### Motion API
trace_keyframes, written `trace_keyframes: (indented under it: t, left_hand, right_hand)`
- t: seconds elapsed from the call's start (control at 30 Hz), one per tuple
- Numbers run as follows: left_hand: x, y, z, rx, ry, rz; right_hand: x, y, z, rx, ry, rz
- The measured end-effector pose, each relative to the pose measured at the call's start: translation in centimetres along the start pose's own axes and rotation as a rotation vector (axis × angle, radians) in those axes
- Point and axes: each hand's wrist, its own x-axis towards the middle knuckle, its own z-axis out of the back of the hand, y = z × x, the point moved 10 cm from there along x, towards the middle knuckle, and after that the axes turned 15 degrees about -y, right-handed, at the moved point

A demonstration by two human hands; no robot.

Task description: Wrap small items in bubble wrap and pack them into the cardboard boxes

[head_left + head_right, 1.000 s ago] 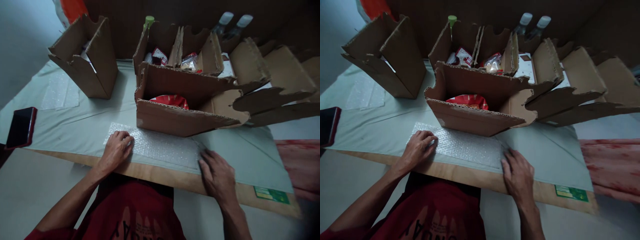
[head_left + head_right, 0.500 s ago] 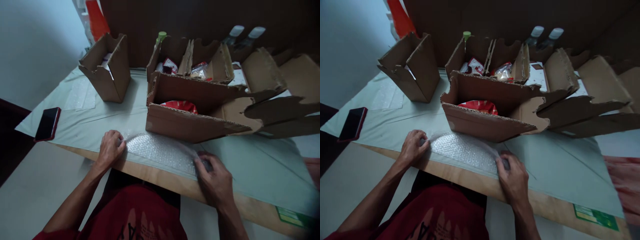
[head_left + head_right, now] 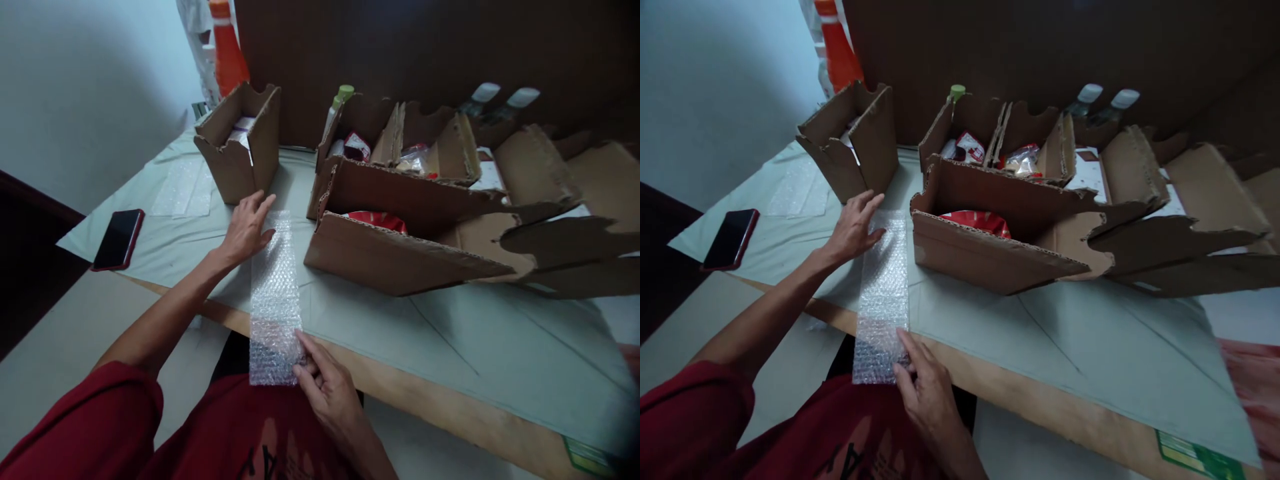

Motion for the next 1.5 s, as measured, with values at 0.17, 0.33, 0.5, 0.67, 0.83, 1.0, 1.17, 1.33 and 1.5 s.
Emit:
trace_keyframes:
  t: [0.17,0.33,0.5,0.67,0.83,1.0,1.17,1.33,1.5]
  left_hand:
    - [-11.1,-1.7,4.9,-0.377,0.176,-0.076]
    - [-19.3,-5.3,7.8,-0.494,0.301,-0.040]
    - [-15.4,-3.2,6.6,-0.497,-0.050,0.238]
    - [-12.1,1.1,2.6,-0.394,-0.036,0.417]
    - [-11.6,2.1,0.1,-0.296,-0.020,0.351]
    - [-11.3,1.6,0.0,-0.174,-0.112,0.235]
    - [-12.9,-0.9,5.4,-0.272,-0.235,0.099]
    - [-16.4,-4.2,6.7,-0.405,-0.036,0.023]
    - [-16.4,-1.8,3.9,-0.315,-0.037,0.177]
  right_hand:
    - [0.1,-0.6,0.6,0.130,0.060,-0.214]
    - [1.8,0.6,0.6,0.366,0.074,-0.384]
    - [5.3,2.6,0.3,0.472,0.019,-0.260]
    - [6.4,4.5,3.1,0.229,-0.156,0.091]
    - [6.3,8.0,0.9,-0.293,-0.098,0.619]
    - [7.9,7.4,-4.0,-0.601,0.025,0.815]
    - [8.1,7.6,-4.0,-0.508,0.058,0.763]
    - [7.8,7.8,-3.5,-0.340,0.186,0.564]
    - [7.5,8.3,-0.7,-0.449,-0.111,0.634]
